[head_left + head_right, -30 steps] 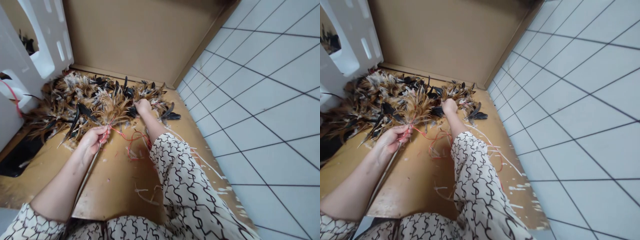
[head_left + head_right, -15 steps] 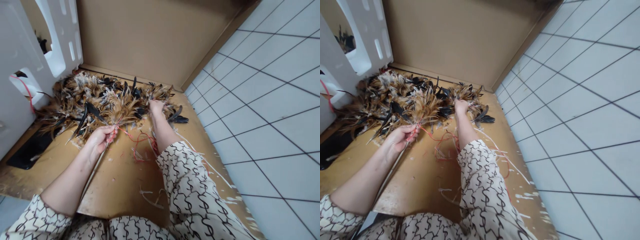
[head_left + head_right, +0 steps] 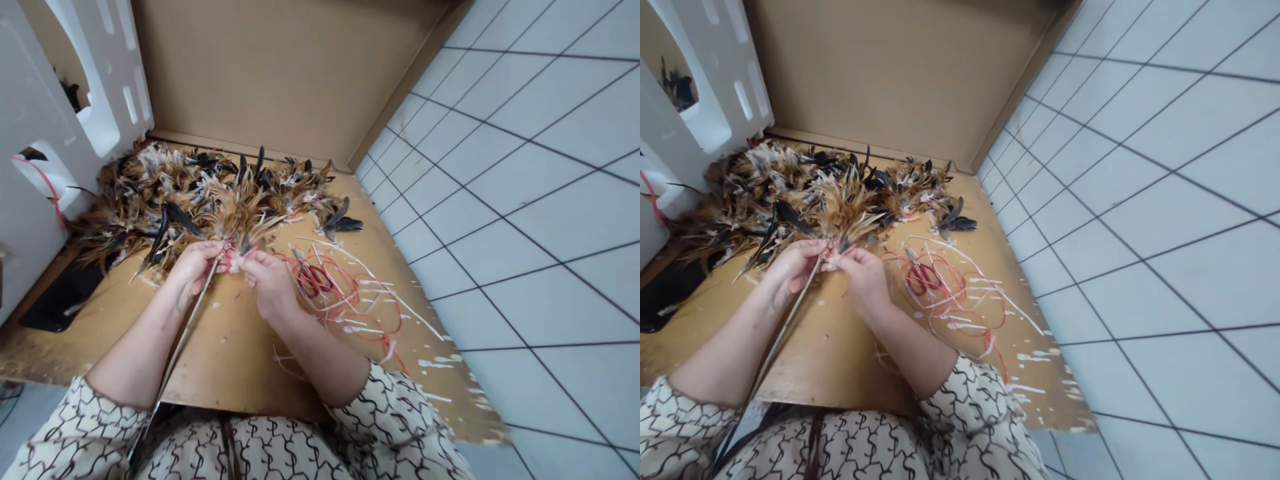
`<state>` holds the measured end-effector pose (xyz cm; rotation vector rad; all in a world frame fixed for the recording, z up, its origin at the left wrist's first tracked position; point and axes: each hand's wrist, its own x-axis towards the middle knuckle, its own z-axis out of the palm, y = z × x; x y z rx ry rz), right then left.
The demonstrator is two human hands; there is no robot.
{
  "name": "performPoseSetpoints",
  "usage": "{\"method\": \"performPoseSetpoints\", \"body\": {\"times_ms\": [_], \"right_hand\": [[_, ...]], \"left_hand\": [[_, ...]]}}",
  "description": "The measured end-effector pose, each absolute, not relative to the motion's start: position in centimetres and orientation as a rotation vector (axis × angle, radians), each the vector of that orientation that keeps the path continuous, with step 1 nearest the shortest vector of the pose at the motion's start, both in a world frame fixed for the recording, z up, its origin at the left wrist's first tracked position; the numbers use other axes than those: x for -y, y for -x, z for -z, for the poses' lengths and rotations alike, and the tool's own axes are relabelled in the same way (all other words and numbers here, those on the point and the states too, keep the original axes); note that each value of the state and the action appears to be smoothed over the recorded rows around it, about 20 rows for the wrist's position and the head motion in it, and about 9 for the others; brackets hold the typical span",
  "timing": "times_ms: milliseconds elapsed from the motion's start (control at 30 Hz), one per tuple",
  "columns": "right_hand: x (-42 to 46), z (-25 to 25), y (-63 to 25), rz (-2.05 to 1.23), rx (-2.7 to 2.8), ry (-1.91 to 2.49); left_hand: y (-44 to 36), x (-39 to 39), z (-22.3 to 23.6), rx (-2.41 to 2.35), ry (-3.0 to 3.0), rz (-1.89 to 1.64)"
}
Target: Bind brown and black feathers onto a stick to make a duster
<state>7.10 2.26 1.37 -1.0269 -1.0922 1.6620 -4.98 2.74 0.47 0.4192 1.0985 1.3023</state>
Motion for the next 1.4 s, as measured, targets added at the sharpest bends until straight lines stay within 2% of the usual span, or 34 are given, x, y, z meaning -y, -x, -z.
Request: {"method": "performPoseSetpoints", "body": {"times_ms": [433,1067,1400], "right_hand": [[-3.7,1.5,-5.7,-1.648,1.054,1.030],[-4.5,1.9,-6.8,-1.616,1.220,1.000],[-4.8,2.2,-6.8,-1.689,1.129,0.952]], "left_hand": [[4.3,-2.4,-0.1,-1.109,-0.536,-1.332],[3.3,-1.6,-0.9,-1.249,-0.607,-1.237],[3.1,-1.5,-0.7,-1.227,-0.644,-1.267]]}}
